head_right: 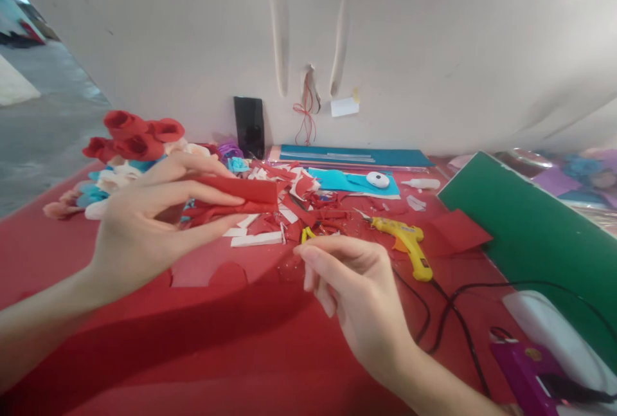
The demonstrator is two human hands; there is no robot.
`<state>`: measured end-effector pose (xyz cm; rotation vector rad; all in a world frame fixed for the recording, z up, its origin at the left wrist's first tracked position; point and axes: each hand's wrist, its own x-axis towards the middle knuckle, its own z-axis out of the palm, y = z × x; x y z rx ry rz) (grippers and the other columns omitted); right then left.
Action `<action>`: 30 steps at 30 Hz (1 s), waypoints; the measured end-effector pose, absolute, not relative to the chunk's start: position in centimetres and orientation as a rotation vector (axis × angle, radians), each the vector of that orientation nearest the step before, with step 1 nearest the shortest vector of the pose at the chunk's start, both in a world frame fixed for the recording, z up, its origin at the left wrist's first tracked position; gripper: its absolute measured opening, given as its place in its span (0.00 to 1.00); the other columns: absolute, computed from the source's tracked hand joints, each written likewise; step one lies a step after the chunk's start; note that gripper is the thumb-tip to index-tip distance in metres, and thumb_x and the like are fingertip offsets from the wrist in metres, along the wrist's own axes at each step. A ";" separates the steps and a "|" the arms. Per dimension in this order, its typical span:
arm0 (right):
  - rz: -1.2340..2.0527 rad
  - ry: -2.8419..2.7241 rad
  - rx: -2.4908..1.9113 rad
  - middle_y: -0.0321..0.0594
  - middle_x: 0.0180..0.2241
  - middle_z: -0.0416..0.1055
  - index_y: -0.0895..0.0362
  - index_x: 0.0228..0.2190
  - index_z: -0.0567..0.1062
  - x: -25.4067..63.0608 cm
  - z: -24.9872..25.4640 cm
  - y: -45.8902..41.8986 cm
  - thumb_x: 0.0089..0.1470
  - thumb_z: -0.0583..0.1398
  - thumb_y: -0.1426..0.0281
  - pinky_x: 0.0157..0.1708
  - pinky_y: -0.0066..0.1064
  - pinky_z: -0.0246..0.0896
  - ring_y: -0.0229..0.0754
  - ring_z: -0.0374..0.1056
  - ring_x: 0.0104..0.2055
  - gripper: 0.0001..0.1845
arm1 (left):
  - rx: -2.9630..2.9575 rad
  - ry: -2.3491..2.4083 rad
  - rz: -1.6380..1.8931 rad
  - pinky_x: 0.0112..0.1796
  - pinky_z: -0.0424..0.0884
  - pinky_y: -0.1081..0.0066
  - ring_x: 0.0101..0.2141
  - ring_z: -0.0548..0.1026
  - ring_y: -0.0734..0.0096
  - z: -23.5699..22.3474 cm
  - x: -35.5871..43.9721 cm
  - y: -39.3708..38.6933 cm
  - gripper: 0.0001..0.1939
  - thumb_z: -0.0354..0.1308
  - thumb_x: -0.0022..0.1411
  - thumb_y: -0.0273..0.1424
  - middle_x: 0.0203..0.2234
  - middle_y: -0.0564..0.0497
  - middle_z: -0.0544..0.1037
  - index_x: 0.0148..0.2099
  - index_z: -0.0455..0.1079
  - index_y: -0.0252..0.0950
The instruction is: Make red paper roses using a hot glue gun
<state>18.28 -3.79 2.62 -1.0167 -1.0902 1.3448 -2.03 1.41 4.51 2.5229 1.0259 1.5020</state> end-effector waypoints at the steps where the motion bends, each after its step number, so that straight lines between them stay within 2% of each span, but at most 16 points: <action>1: 1.243 -1.139 -1.027 0.33 0.15 0.66 0.54 0.23 0.77 18.5 2.7 -3.7 0.47 0.61 0.70 0.10 0.21 0.42 0.27 0.53 0.12 0.05 | 2.544 1.049 1.497 0.41 0.70 0.66 0.39 0.71 0.69 4.4 -2.1 1.7 0.05 0.62 0.50 0.24 0.36 0.48 0.72 0.32 0.72 0.36; 5: 0.714 -1.273 -1.123 0.33 0.20 0.70 0.51 0.27 0.78 20.0 2.8 -2.4 0.48 0.62 0.71 0.14 0.23 0.51 0.29 0.57 0.15 0.04 | 2.731 1.054 1.520 0.42 0.69 0.62 0.38 0.71 0.68 4.0 -2.6 2.7 0.06 0.60 0.52 0.24 0.36 0.50 0.72 0.33 0.71 0.38; 8: 0.297 -1.321 -1.259 0.32 0.18 0.69 0.52 0.27 0.78 21.5 2.7 -0.7 0.46 0.63 0.69 0.18 0.25 0.56 0.31 0.59 0.17 0.02 | 3.069 1.038 1.537 0.49 0.63 0.56 0.34 0.72 0.69 3.7 -2.9 3.2 0.06 0.58 0.53 0.22 0.35 0.50 0.73 0.34 0.70 0.37; 10: 0.155 -1.354 -1.337 0.31 0.17 0.69 0.53 0.26 0.78 22.4 2.3 0.5 0.46 0.63 0.68 0.19 0.25 0.57 0.33 0.61 0.18 0.03 | 3.217 1.056 1.432 0.51 0.60 0.55 0.32 0.72 0.71 3.6 -2.9 3.4 0.05 0.57 0.54 0.21 0.35 0.49 0.73 0.32 0.69 0.36; 12: -0.012 -1.462 -1.439 0.32 0.15 0.68 0.56 0.24 0.78 23.3 1.8 1.5 0.46 0.63 0.66 0.18 0.26 0.55 0.34 0.62 0.18 0.06 | 3.229 1.092 1.292 0.50 0.61 0.55 0.32 0.71 0.70 3.6 -2.9 3.4 0.04 0.55 0.56 0.22 0.35 0.48 0.73 0.31 0.69 0.34; 15: -0.263 -1.659 -1.561 0.34 0.12 0.65 0.58 0.18 0.76 24.1 1.1 2.5 0.47 0.61 0.64 0.19 0.28 0.56 0.36 0.61 0.17 0.13 | 3.134 1.122 1.174 0.45 0.66 0.61 0.36 0.71 0.68 3.6 -2.8 3.2 0.04 0.55 0.56 0.23 0.36 0.48 0.72 0.30 0.69 0.35; 16: -0.277 -1.713 -1.567 0.34 0.14 0.67 0.58 0.21 0.76 24.2 1.0 2.7 0.48 0.61 0.66 0.21 0.28 0.58 0.36 0.62 0.18 0.10 | 3.097 1.121 1.172 0.43 0.67 0.63 0.37 0.71 0.68 3.6 -2.7 3.0 0.04 0.55 0.56 0.24 0.37 0.49 0.72 0.31 0.69 0.35; 17: -0.253 -1.777 -1.551 0.35 0.20 0.71 0.58 0.28 0.77 24.2 1.0 2.8 0.48 0.60 0.69 0.24 0.29 0.61 0.37 0.65 0.21 0.06 | 3.066 1.104 1.184 0.42 0.68 0.64 0.38 0.70 0.68 3.7 -2.7 2.9 0.03 0.55 0.56 0.24 0.37 0.49 0.72 0.31 0.69 0.36; 18: -0.213 -1.850 -1.514 0.38 0.30 0.74 0.57 0.38 0.75 24.1 1.1 2.7 0.48 0.59 0.73 0.29 0.30 0.64 0.40 0.69 0.28 0.12 | 3.041 1.075 1.198 0.41 0.68 0.64 0.38 0.70 0.68 3.7 -2.7 2.7 0.03 0.56 0.56 0.24 0.38 0.50 0.72 0.32 0.69 0.37; 19: -0.182 -1.928 -1.467 0.42 0.40 0.72 0.57 0.47 0.69 23.9 1.3 2.4 0.49 0.57 0.76 0.36 0.31 0.65 0.42 0.69 0.38 0.21 | 3.023 1.032 1.209 0.42 0.67 0.64 0.38 0.71 0.67 3.8 -2.6 2.5 0.03 0.56 0.56 0.24 0.38 0.50 0.72 0.32 0.69 0.37; 20: -0.151 -1.996 -1.415 0.44 0.49 0.66 0.57 0.52 0.63 23.6 1.6 2.1 0.49 0.55 0.78 0.44 0.34 0.63 0.44 0.65 0.47 0.26 | 3.006 0.982 1.221 0.43 0.66 0.63 0.38 0.71 0.67 3.9 -2.5 2.3 0.03 0.56 0.55 0.24 0.37 0.50 0.72 0.32 0.69 0.37; 21: -0.110 -2.052 -1.366 0.45 0.54 0.60 0.57 0.54 0.60 23.2 2.0 1.6 0.50 0.53 0.79 0.49 0.36 0.59 0.45 0.59 0.54 0.28 | 2.986 0.932 1.229 0.45 0.65 0.62 0.38 0.71 0.68 4.0 -2.4 2.0 0.03 0.56 0.55 0.24 0.37 0.50 0.72 0.32 0.69 0.37; 22: -0.054 -2.081 -1.330 0.44 0.55 0.59 0.57 0.53 0.61 22.8 2.4 1.0 0.51 0.52 0.78 0.52 0.38 0.56 0.44 0.55 0.56 0.26 | 2.960 0.888 1.236 0.46 0.65 0.61 0.37 0.72 0.68 4.2 -2.3 1.7 0.04 0.57 0.55 0.23 0.36 0.49 0.73 0.32 0.69 0.37; 24: 0.110 -2.101 -1.301 0.41 0.48 0.67 0.55 0.46 0.68 21.9 3.1 -0.3 0.54 0.51 0.76 0.49 0.37 0.60 0.43 0.62 0.51 0.18 | 2.898 0.831 1.267 0.48 0.64 0.62 0.36 0.73 0.70 4.5 -2.1 1.1 0.04 0.58 0.54 0.23 0.35 0.50 0.73 0.33 0.69 0.37; 26: 0.229 -2.086 -1.306 0.38 0.39 0.73 0.55 0.38 0.73 21.2 3.7 -1.5 0.54 0.53 0.74 0.41 0.32 0.65 0.41 0.69 0.42 0.12 | 2.860 0.796 1.273 0.47 0.65 0.64 0.36 0.73 0.71 4.8 -1.9 0.5 0.05 0.59 0.53 0.23 0.35 0.50 0.73 0.32 0.70 0.37; 30: 0.207 -2.005 -1.316 0.33 0.27 0.75 0.55 0.27 0.75 20.3 4.2 -3.0 0.50 0.58 0.73 0.25 0.23 0.65 0.37 0.71 0.28 0.06 | 2.807 0.696 1.215 0.43 0.68 0.72 0.36 0.71 0.73 5.3 -1.7 -0.3 0.04 0.60 0.52 0.21 0.35 0.47 0.72 0.32 0.72 0.32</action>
